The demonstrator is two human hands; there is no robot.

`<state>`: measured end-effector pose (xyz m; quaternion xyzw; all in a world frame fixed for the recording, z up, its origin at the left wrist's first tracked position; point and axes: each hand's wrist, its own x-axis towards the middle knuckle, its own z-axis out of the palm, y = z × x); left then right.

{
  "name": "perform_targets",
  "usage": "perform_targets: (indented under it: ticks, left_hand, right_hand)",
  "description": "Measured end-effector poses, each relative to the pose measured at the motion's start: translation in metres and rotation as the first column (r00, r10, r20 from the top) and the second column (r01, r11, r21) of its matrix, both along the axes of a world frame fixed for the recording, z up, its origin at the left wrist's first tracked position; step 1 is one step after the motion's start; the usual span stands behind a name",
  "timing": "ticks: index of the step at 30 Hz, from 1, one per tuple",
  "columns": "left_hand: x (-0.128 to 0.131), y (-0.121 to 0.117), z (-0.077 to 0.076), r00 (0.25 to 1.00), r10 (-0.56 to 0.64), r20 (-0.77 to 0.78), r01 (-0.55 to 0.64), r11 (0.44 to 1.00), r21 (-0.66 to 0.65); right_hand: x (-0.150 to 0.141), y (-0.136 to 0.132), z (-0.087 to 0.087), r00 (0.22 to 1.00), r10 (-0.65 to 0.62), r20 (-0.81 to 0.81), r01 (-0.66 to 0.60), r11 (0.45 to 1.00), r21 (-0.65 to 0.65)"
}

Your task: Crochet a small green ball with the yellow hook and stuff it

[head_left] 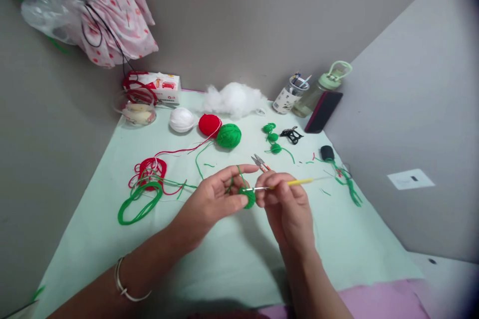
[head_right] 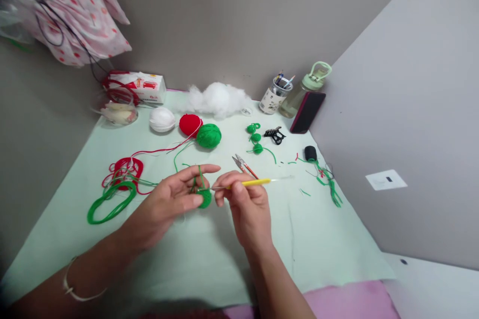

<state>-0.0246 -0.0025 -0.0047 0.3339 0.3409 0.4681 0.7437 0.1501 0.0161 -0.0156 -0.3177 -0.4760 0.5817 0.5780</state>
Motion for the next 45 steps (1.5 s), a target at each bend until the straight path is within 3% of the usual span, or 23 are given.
perform_targets:
  ticks: [3, 6, 14, 19, 22, 26, 31, 34, 36, 38, 40, 42, 45]
  left_hand:
    - [0.003, -0.003, 0.001, 0.991, 0.023, -0.134, -0.016, 0.998, 0.055]
    - [0.001, -0.003, 0.001, 0.988, 0.022, -0.15, -0.01, 0.997, 0.075]
    - [-0.003, -0.001, 0.002, 0.989, 0.056, -0.136, -0.045, 0.996, 0.081]
    - [-0.003, -0.003, 0.005, 0.975, 0.072, -0.208, -0.051, 0.993, 0.103]
    - [-0.001, -0.003, 0.006, 0.934, 0.144, -0.328, -0.088, 0.98, 0.18]
    - [0.003, -0.002, 0.003, 0.825, 0.297, -0.481, -0.143, 0.933, 0.33]
    - [0.005, 0.0, -0.003, 0.808, 0.329, -0.489, -0.158, 0.92, 0.358]
    - [0.004, 0.002, -0.004, 0.866, 0.286, -0.411, -0.196, 0.949, 0.247]
    - [0.005, 0.002, -0.004, 0.938, 0.209, -0.275, -0.184, 0.976, 0.114]
    - [0.006, 0.002, -0.004, 0.987, 0.133, -0.094, -0.135, 0.991, -0.019]
    - [0.005, 0.003, -0.004, 0.995, 0.071, 0.067, -0.061, 0.988, -0.143]
    - [0.003, 0.005, -0.004, 0.986, 0.034, 0.164, 0.003, 0.975, -0.22]
    - [-0.003, 0.007, -0.002, 0.987, 0.034, 0.158, -0.002, 0.979, -0.204]
  right_hand:
    - [-0.002, -0.003, -0.006, 0.99, -0.094, 0.109, 0.084, 0.992, 0.091]
    - [-0.002, -0.002, -0.005, 0.985, -0.137, 0.106, 0.127, 0.987, 0.095]
    - [-0.001, 0.001, 0.004, 0.996, -0.078, 0.04, 0.077, 0.997, 0.009]
    - [0.004, -0.002, 0.003, 0.997, -0.048, 0.066, 0.041, 0.994, 0.1]
    - [0.008, -0.007, 0.003, 0.968, -0.122, 0.221, 0.068, 0.969, 0.237]
    - [0.011, -0.013, 0.003, 0.837, -0.27, 0.476, -0.027, 0.848, 0.53]
    - [0.009, -0.014, 0.0, 0.734, -0.44, 0.518, -0.096, 0.687, 0.72]
    - [0.006, -0.015, -0.006, 0.573, -0.619, 0.538, -0.16, 0.559, 0.813]
    - [0.004, -0.017, -0.011, 0.479, -0.718, 0.506, -0.191, 0.477, 0.858]
    - [0.003, -0.017, -0.016, 0.468, -0.754, 0.461, -0.171, 0.434, 0.884]
    - [0.003, -0.016, -0.017, 0.538, -0.71, 0.455, -0.101, 0.481, 0.871]
    - [0.004, -0.014, -0.015, 0.663, -0.601, 0.446, 0.012, 0.604, 0.797]
    - [0.005, -0.009, -0.008, 0.855, -0.413, 0.314, 0.186, 0.809, 0.557]
